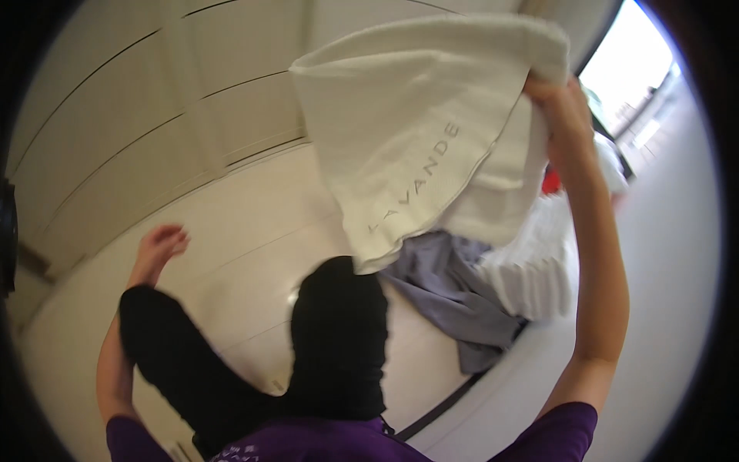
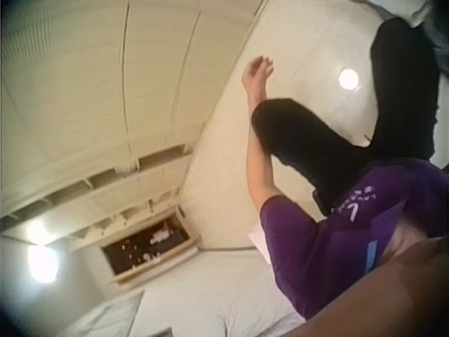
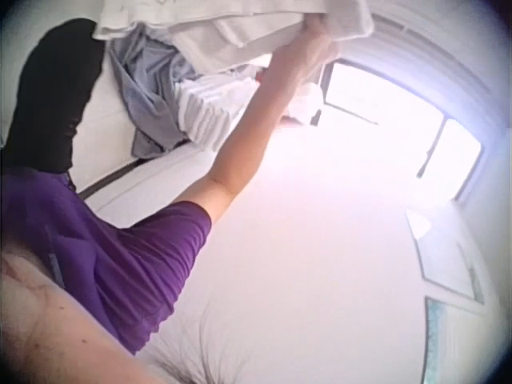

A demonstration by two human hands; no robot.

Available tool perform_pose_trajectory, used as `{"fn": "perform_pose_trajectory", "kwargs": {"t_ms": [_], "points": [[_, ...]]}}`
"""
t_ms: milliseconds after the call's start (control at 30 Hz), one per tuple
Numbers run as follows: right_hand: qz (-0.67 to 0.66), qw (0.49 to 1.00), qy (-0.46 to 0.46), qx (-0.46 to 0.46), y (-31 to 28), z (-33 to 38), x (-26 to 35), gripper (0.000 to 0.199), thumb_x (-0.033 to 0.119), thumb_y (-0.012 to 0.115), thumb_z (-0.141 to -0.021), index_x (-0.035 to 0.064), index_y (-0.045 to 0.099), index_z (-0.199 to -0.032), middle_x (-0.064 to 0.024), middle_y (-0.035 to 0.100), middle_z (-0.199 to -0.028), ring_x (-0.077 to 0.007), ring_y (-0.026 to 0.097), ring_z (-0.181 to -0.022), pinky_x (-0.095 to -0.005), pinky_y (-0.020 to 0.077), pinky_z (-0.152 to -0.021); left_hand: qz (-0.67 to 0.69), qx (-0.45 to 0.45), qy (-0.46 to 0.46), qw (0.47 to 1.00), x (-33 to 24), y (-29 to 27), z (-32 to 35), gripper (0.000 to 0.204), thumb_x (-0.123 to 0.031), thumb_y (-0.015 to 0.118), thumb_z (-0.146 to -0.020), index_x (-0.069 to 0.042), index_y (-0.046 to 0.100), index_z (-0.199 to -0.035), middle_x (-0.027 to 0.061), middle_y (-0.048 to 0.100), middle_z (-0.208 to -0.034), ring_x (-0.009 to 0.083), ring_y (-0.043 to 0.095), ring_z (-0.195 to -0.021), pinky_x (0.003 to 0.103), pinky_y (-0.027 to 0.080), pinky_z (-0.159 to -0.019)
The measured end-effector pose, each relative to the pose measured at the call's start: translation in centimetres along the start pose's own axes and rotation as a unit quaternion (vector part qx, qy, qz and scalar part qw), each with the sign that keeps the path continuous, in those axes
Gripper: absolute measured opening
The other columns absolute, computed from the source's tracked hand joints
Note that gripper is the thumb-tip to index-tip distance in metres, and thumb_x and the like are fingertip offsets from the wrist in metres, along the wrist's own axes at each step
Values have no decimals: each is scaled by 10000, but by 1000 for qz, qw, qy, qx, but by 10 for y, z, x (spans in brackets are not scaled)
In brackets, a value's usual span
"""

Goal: The person takes towels from a pile, unfolds them on the floor, folds them by hand, and stacks them together.

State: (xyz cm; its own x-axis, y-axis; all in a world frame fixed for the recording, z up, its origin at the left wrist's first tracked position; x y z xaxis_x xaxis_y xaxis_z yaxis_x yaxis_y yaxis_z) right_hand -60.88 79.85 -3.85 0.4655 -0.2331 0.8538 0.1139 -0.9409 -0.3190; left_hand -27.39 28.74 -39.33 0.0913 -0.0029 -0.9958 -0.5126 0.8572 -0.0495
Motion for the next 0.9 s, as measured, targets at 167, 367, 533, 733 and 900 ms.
{"fn": "perform_pose_trajectory", "kwargs": {"t_ms": [167,367,533,733,900], "points": [[-223,922,258,185,271,47,-145,391,101,712,-851,-84,628,-1186,-160,704,-1100,-270,698,-986,-390,575,-893,129,154,-7,980,-28,32,-11,458,-253,617,-993,-15,523,-1373,160,622,-1316,263,612,-1216,409,502,-1018],[-239,790,326,462,505,196,-175,432,195,727,-929,-44,595,-1264,-131,684,-1185,-229,677,-1054,-371,551,-934,173,148,-217,949,64,72,-7,740,-388,709,-917,-15,401,-1477,146,506,-1453,257,500,-1341,424,463,-1059],[-168,749,336,546,542,228,-197,443,216,739,-921,-17,600,-1272,-107,689,-1169,-201,678,-1028,-352,544,-925,190,60,-207,958,134,47,4,655,-231,765,-864,-1,477,-1406,131,617,-1307,245,615,-1187,399,526,-976],[-208,821,347,402,505,129,-281,418,190,743,-906,-18,606,-1241,-102,705,-1106,-192,688,-968,-348,559,-900,215,-232,-210,925,209,-140,81,463,-76,658,-848,-10,585,-1300,113,669,-1200,215,666,-1050,392,566,-919],[-67,874,348,332,477,71,-407,423,162,747,-894,19,605,-1266,-129,684,-1138,-183,659,-1019,-344,547,-890,-143,-330,-328,873,176,-425,169,319,-143,621,-799,15,681,-1069,132,716,-970,233,696,-875,367,567,-813]]}}
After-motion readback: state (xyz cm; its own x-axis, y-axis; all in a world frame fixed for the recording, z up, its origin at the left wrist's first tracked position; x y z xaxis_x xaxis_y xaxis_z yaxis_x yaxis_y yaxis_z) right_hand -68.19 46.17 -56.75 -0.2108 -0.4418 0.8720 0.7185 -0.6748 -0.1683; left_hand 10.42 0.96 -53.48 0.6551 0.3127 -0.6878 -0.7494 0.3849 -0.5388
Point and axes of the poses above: each hand's wrist, its own z-axis away from the middle knuckle, its own y-axis out of the palm, x = y × z, the point moved 10 cm from there along -z, towards the middle knuckle
